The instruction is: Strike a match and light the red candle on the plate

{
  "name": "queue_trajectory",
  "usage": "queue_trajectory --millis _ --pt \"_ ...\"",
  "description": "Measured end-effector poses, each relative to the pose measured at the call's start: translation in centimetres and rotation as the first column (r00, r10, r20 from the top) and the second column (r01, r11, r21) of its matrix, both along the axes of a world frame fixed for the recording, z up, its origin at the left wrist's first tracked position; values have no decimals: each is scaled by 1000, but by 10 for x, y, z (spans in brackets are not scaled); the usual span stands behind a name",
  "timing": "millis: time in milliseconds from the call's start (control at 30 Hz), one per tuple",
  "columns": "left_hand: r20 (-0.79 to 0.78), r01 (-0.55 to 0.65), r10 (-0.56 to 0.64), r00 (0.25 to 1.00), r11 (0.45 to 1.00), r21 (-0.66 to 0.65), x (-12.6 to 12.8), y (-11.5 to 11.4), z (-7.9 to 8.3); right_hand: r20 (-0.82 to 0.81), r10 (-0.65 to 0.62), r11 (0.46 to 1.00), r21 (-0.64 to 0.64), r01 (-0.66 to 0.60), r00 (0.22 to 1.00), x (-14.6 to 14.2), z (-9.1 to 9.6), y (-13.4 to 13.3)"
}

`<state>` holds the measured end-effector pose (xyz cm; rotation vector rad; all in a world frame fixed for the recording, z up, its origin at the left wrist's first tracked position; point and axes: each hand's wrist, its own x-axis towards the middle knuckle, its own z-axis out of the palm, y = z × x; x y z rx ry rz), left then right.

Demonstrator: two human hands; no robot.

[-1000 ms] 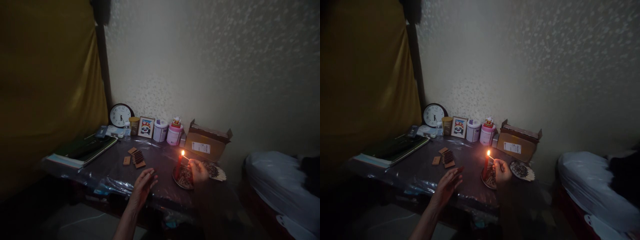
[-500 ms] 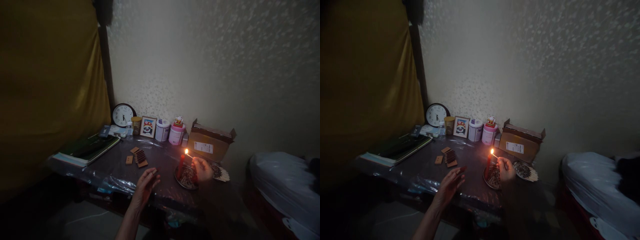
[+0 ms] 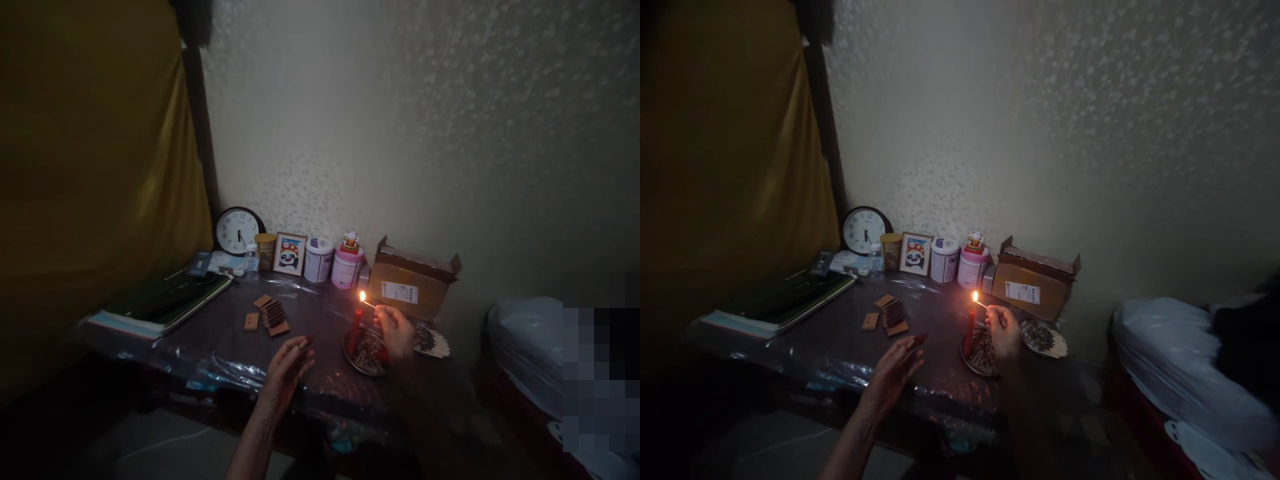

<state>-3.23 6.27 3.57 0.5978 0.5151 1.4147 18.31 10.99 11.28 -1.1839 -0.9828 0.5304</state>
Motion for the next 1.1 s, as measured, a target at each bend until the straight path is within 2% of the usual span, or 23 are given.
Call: queue_trajectory --millis 500,1100 --pt "-11 0 0 1000 1000 -14 1 -3 4 71 -17 999 -31 19 997 -9 4 -10" --pt "-16 -4 4 1000 1000 -8 0 -4 5 108 -4 999 -52 10 994 -9 2 -9"
